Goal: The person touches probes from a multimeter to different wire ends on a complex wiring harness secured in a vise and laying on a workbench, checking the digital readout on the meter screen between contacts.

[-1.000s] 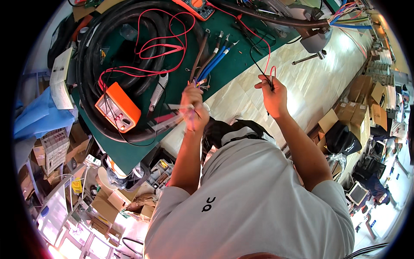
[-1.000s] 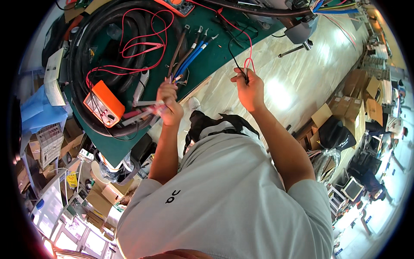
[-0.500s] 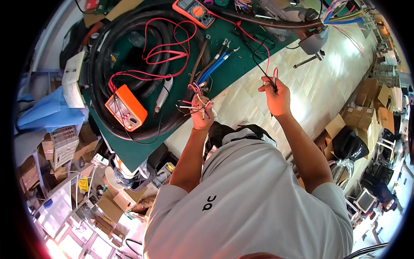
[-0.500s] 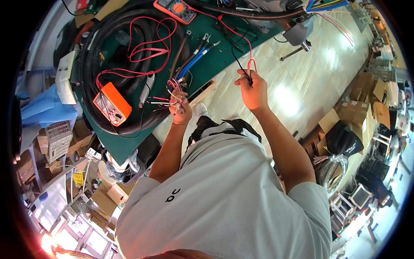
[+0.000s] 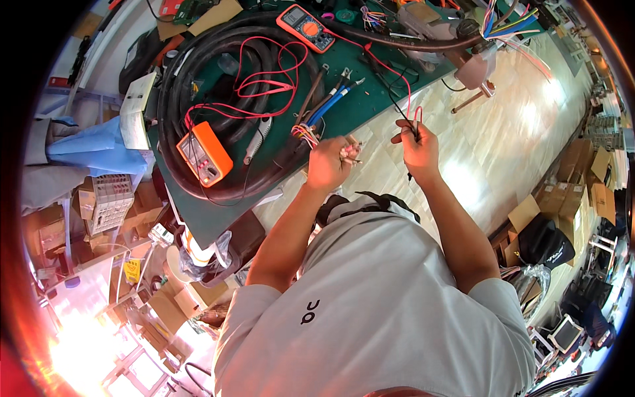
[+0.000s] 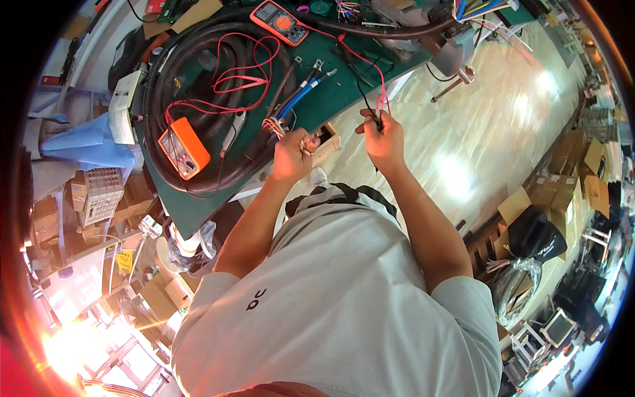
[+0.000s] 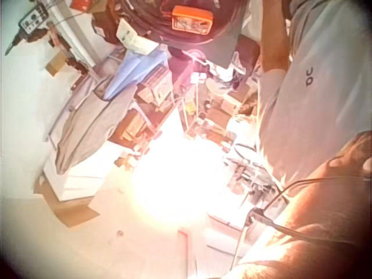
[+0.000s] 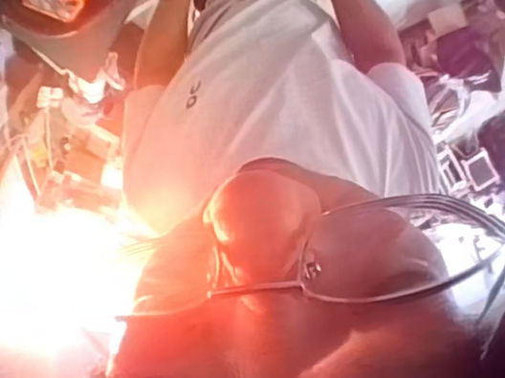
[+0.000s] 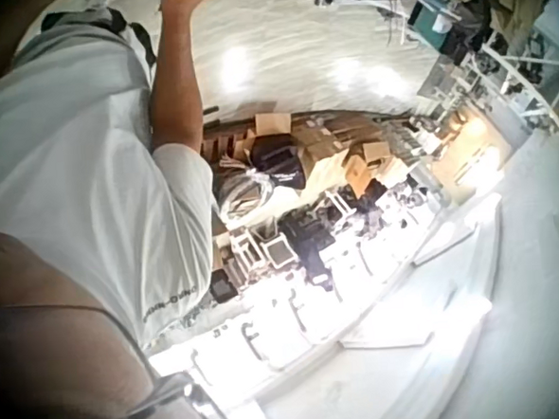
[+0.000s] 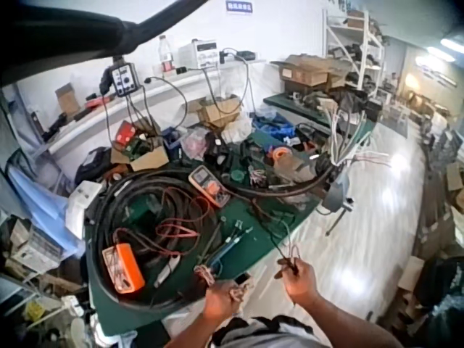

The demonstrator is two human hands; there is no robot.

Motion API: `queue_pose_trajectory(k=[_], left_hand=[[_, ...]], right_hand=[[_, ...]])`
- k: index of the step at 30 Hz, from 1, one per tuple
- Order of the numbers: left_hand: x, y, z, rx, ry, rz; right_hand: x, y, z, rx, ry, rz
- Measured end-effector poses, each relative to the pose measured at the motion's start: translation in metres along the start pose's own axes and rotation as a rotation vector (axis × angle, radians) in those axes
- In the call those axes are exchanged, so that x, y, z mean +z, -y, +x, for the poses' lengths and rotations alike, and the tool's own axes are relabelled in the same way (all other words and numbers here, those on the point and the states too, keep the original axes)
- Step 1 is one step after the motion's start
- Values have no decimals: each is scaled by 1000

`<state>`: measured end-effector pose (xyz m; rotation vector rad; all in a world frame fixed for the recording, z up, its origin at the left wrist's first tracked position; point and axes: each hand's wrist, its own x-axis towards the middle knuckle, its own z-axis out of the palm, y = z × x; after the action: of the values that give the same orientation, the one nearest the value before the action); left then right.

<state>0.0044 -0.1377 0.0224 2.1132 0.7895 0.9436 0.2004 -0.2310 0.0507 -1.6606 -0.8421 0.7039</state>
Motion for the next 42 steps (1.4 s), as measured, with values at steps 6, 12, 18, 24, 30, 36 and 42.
queue_pose_trajectory(k=[6,12,18,24,30,36,42], left_hand=[[24,48,-39,100,176,294],[31,58,-29,-69,323,452],[-6,-1,-7,-89,-88,169],[-78,5,26,-378,-721,-515],[-86,38,13,-386,-872,-473],[-82,90,-18,-373,-697,32],[-112,56,38,-634,-772,-655]], right_hand=[[-23,-13,-14,143,-43,14],[-42,-15,-22,158,-56,-48],[-46,-10,-20,125,-78,63],[-41,-10,-22,123,-25,126],[-46,-21,-28,125,-28,75],[-47,-18,-37,207,-23,25],[-32,-6,-25,166,-53,31]])
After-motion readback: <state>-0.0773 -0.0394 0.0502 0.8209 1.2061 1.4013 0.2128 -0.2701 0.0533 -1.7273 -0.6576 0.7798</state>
